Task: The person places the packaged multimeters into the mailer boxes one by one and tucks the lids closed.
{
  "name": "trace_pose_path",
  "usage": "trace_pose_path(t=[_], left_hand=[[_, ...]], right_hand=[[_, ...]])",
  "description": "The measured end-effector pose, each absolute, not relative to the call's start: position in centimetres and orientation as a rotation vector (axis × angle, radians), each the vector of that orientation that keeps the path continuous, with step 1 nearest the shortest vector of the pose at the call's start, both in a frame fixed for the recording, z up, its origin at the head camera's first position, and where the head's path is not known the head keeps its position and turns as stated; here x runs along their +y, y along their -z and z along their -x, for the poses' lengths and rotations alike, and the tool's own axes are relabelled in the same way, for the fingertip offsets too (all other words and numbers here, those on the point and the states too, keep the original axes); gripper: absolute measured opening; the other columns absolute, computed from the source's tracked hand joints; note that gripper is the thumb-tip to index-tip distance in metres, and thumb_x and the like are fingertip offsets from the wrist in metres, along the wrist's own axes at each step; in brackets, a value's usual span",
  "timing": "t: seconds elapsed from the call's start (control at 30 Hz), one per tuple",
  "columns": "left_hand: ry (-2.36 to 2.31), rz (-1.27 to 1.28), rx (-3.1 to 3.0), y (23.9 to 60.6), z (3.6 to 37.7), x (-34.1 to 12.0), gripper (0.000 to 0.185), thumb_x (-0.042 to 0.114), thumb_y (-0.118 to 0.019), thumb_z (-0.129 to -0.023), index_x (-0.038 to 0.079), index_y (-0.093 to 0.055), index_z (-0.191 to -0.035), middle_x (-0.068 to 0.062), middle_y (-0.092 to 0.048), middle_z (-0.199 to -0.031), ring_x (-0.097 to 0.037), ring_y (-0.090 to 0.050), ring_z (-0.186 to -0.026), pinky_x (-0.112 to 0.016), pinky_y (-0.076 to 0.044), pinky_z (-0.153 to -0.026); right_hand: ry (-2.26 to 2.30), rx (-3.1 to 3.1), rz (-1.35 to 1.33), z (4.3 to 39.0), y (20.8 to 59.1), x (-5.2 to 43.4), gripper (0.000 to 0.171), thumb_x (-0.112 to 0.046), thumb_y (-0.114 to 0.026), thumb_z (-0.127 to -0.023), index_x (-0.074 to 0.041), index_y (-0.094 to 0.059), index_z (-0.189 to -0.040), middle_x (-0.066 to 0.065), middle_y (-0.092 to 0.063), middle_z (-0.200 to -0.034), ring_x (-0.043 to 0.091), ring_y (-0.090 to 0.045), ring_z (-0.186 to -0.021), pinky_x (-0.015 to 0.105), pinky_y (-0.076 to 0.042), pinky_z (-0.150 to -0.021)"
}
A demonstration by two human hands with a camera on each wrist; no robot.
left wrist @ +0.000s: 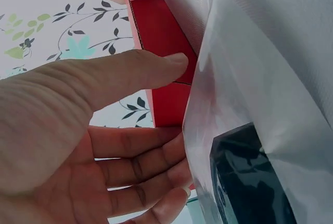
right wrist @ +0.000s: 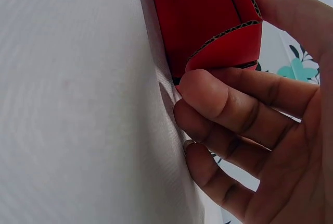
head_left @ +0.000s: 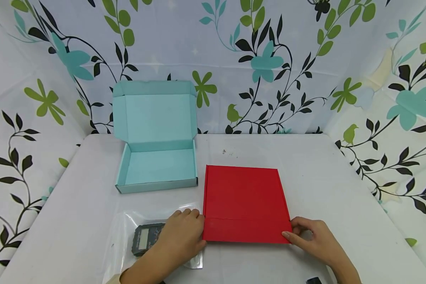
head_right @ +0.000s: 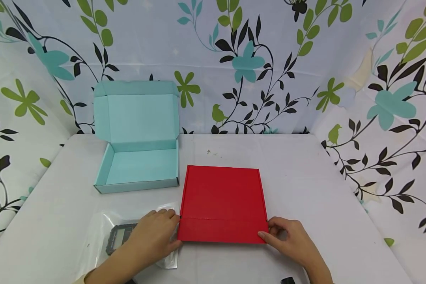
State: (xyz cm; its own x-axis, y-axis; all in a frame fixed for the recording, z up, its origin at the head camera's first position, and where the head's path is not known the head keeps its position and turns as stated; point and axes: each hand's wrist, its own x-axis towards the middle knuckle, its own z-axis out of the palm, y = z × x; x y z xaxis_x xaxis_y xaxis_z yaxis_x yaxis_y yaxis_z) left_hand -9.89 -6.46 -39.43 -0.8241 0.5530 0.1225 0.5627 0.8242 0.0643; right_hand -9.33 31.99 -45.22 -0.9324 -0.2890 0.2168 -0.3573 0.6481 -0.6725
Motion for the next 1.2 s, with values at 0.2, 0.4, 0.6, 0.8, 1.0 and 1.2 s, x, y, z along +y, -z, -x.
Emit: trace_pose_path(t=[0.2, 0.4, 0.6, 0.8, 1.0, 1.2], left_hand=[[0.007, 0.883, -2.889, 39.57, 9.59, -6.09, 0.038, 0.032, -0.087, -0.078, 0.003, -0.073, -0.098, -0.008, -0.064, -0.090, -0.023, -0.064, -0.086, -0.041, -0.053, -0.076], [-0.077, 0.883, -2.892, 39.54, 9.38, -5.76, 0.036, 0.032, -0.086, -0.079, 0.003, -0.073, -0.096, -0.010, -0.065, -0.089, -0.024, -0.063, -0.084, -0.041, -0.054, -0.076], [-0.126, 0.893, -2.845, 39.71, 9.28, -5.69, 0.032, 0.031, -0.085, -0.078, 0.004, -0.071, -0.090, -0.009, -0.063, -0.084, -0.023, -0.062, -0.080, -0.040, -0.052, -0.073], [-0.145, 0.890, -2.850, 39.67, 9.24, -5.62, 0.033, 0.032, -0.085, -0.078, 0.004, -0.072, -0.091, -0.009, -0.063, -0.084, -0.023, -0.062, -0.080, -0.039, -0.052, -0.073], [-0.136, 0.884, -2.878, 39.61, 9.25, -5.55, 0.034, 0.032, -0.086, -0.079, 0.004, -0.073, -0.092, -0.009, -0.064, -0.084, -0.023, -0.062, -0.079, -0.039, -0.053, -0.073], [-0.129, 0.866, -2.911, 39.71, 9.38, -5.41, 0.033, 0.031, -0.087, -0.078, 0.003, -0.074, -0.091, -0.009, -0.063, -0.082, -0.022, -0.063, -0.076, -0.038, -0.052, -0.071]], right_hand=[[-1.151, -2.780, -0.534, 9.31, 45.11, 31.89, 0.017, -0.018, -0.085, -0.088, -0.025, -0.072, -0.096, -0.019, -0.064, -0.074, 0.007, -0.063, -0.068, 0.027, -0.051, -0.066], [-1.160, -2.791, -0.531, 9.27, 45.10, 31.83, 0.015, -0.019, -0.085, -0.089, -0.024, -0.072, -0.096, -0.019, -0.064, -0.074, 0.007, -0.063, -0.068, 0.027, -0.051, -0.066], [-1.152, -2.794, -0.529, 9.29, 45.13, 31.86, 0.015, -0.020, -0.085, -0.089, -0.024, -0.072, -0.096, -0.019, -0.064, -0.074, 0.007, -0.063, -0.069, 0.027, -0.051, -0.065], [-1.151, -2.802, -0.530, 9.32, 45.14, 31.96, 0.015, -0.020, -0.085, -0.089, -0.024, -0.072, -0.095, -0.019, -0.064, -0.074, 0.007, -0.063, -0.068, 0.027, -0.051, -0.064], [-1.155, -2.783, -0.547, 9.23, 45.07, 31.89, 0.016, -0.018, -0.085, -0.088, -0.023, -0.072, -0.096, -0.019, -0.064, -0.075, 0.006, -0.063, -0.069, 0.028, -0.051, -0.064], [-1.150, -2.764, -0.556, 9.24, 45.00, 31.86, 0.017, -0.017, -0.086, -0.087, -0.024, -0.073, -0.095, -0.020, -0.064, -0.075, 0.006, -0.063, -0.069, 0.028, -0.050, -0.065]])
